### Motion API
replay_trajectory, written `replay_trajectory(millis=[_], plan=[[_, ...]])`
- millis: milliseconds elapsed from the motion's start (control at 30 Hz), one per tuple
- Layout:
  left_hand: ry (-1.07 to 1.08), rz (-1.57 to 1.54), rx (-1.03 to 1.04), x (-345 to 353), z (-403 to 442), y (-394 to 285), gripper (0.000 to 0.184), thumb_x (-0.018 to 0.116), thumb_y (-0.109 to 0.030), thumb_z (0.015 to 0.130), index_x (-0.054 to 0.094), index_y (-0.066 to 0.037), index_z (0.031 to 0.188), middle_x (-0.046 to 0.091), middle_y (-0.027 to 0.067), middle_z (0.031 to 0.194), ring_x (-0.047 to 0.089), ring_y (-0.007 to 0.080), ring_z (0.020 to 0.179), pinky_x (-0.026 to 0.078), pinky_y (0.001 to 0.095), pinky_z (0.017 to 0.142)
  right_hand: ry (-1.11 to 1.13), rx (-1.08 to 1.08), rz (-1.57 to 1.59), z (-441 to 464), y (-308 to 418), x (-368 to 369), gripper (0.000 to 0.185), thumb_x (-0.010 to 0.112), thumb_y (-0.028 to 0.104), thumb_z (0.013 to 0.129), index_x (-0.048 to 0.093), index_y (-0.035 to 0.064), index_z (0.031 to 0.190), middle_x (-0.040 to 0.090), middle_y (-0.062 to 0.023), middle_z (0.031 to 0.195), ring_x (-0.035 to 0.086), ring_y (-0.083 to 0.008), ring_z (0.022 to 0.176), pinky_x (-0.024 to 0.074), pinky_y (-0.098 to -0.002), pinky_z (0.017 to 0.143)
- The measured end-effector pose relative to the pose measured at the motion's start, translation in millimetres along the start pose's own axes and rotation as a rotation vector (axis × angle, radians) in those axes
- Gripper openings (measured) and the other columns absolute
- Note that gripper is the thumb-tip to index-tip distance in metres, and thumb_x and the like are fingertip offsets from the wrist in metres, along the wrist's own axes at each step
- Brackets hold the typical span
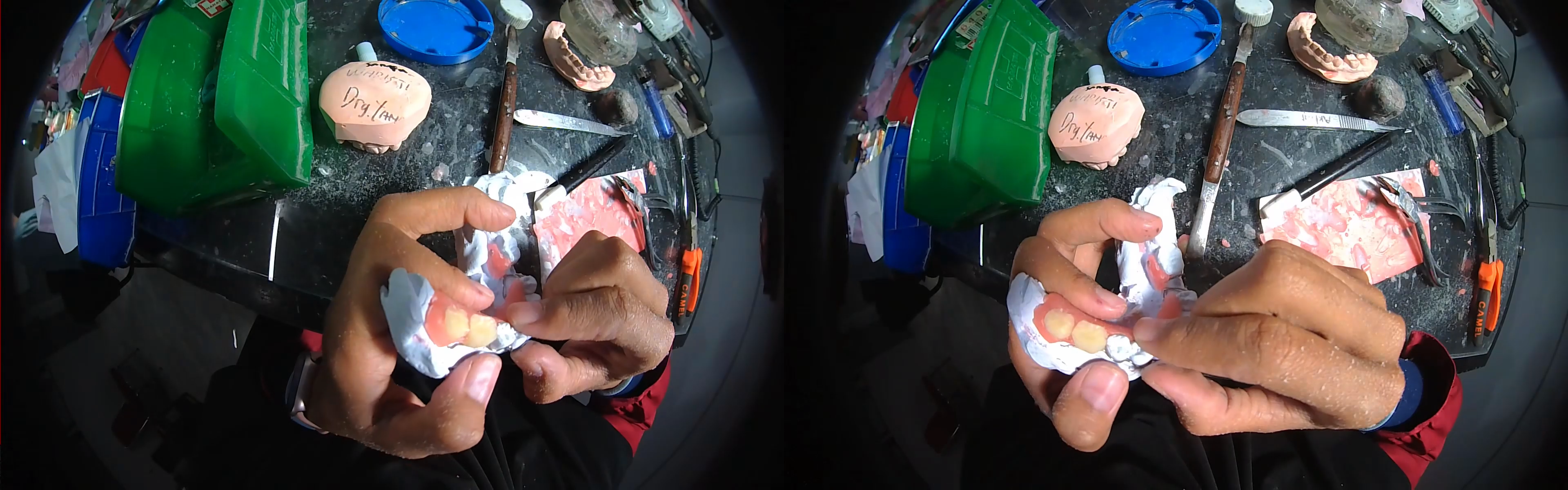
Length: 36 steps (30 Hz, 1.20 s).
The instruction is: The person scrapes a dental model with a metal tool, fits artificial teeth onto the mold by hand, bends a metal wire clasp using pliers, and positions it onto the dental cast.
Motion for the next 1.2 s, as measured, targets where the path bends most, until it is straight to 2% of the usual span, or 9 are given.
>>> replay_trajectory(millis=[333, 433, 533, 600, 733, 833, 1033, 1100, 1200], plan=[[-0.013, 0.034, 0.116, -0.9, 2.7, -4.6, 0.027, 0.054, -0.015, 0.059, 0.047, -0.004, 0.082, 0.042, 0.0086, 0.09, 0.045, 0.0327, 0.098, 0.043, 0.0367, 0.073, 0.042, -0.015, 0.03, 0.0, 1.2, 0.9, 0.026, 0.077, 0.013, 0.066, 0.065, -0.0025, 0.082, 0.052, -0.0056, 0.07, 0.049, -0.0109, 0.054, 0.0345, -0.0221, 0.047], [-0.064, 0.009, 0.093, -1.2, 3.6, -4.2, 0.027, 0.053, -0.014, 0.058, 0.047, -0.004, 0.081, 0.042, 0.0097, 0.09, 0.045, 0.0318, 0.097, 0.044, 0.0363, 0.072, -0.024, -0.066, 0.037, -2.9, 4.6, -0.2, 0.027, 0.077, 0.008, 0.066, 0.062, -0.0034, 0.086, 0.051, -0.0074, 0.072, 0.05, -0.0116, 0.052, 0.0372, -0.0222, 0.044], [-0.039, 0.039, 0.038, -2.1, 4.5, -2.1, 0.029, 0.052, -0.013, 0.056, 0.046, -0.002, 0.082, 0.043, 0.015, 0.093, 0.046, 0.0297, 0.094, 0.044, 0.0351, 0.072, 0.027, -0.085, 0.057, -3.4, 7.2, -1.8, 0.029, 0.076, 0.004, 0.066, 0.06, -0.0037, 0.088, 0.05, -0.009, 0.073, 0.051, -0.0123, 0.05, 0.0391, -0.0223, 0.042], [-0.007, 0.054, 0.027, -1.4, 5.2, -0.4, 0.031, 0.051, -0.013, 0.054, 0.045, -0.001, 0.083, 0.043, 0.0193, 0.095, 0.047, 0.028, 0.091, 0.044, 0.0342, 0.072, 0.063, -0.081, 0.048, -3.2, 8.4, -1.2, 0.03, 0.076, 0.003, 0.066, 0.059, -0.004, 0.089, 0.049, -0.0095, 0.074, 0.051, -0.0126, 0.05, 0.0396, -0.0223, 0.041], [-0.004, 0.046, -0.019, -1.8, 5.0, 3.8, 0.034, 0.05, -0.012, 0.053, 0.045, 0.0, 0.084, 0.042, 0.0248, 0.098, 0.048, 0.0256, 0.087, 0.044, 0.0331, 0.073, -0.008, -0.052, -0.042, -3.8, 11.5, 1.7, 0.03, 0.076, 0.003, 0.066, 0.059, -0.0025, 0.09, 0.047, -0.0087, 0.076, 0.051, -0.0134, 0.051, 0.0396, -0.0231, 0.042], [-0.026, 0.048, -0.056, -1.7, 5.5, 5.5, 0.033, 0.05, -0.012, 0.053, 0.045, 0.0, 0.084, 0.042, 0.0245, 0.097, 0.048, 0.0258, 0.087, 0.043, 0.0334, 0.073, 0.023, 0.005, -0.149, -1.8, 13.3, 2.3, 0.036, 0.078, 0.002, 0.06, 0.058, 0.0011, 0.09, 0.046, -0.0081, 0.078, 0.051, -0.0147, 0.055, 0.0394, -0.025, 0.046], [-0.054, 0.089, 0.054, -1.4, 3.8, -0.1, 0.029, 0.049, -0.012, 0.056, 0.045, -0.003, 0.084, 0.042, 0.0144, 0.091, 0.047, 0.0305, 0.091, 0.041, 0.039, 0.074, 0.022, 0.032, -0.311, -1.9, 15.7, 5.4, 0.047, 0.08, 0.006, 0.048, 0.058, 0.0056, 0.089, 0.044, -0.0081, 0.082, 0.05, -0.0168, 0.06, 0.0384, -0.0275, 0.051], [-0.058, 0.099, 0.063, -1.5, 3.5, -0.8, 0.028, 0.048, -0.012, 0.057, 0.045, -0.005, 0.084, 0.042, 0.0114, 0.089, 0.047, 0.032, 0.092, 0.041, 0.0407, 0.074, 0.031, 0.017, -0.319, -2.2, 15.0, 6.6, 0.046, 0.079, 0.006, 0.049, 0.057, 0.0058, 0.09, 0.044, -0.0081, 0.082, 0.05, -0.017, 0.06, 0.0382, -0.0275, 0.051], [-0.071, 0.095, 0.037, -2.2, 3.7, 0.1, 0.027, 0.048, -0.012, 0.057, 0.046, -0.005, 0.083, 0.042, 0.0106, 0.088, 0.047, 0.0324, 0.092, 0.041, 0.0413, 0.075, 0.033, 0.031, -0.263, -3.5, 11.2, 6.3, 0.038, 0.078, 0.008, 0.058, 0.057, 0.0063, 0.09, 0.045, -0.0082, 0.081, 0.05, -0.0172, 0.06, 0.0378, -0.0273, 0.05]])
Point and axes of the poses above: each hand's wrist, its own z-axis towards the middle knuckle, its own x-axis out of the palm, y = z × x, the point moved 9 cm from there along z, towards the middle knuckle
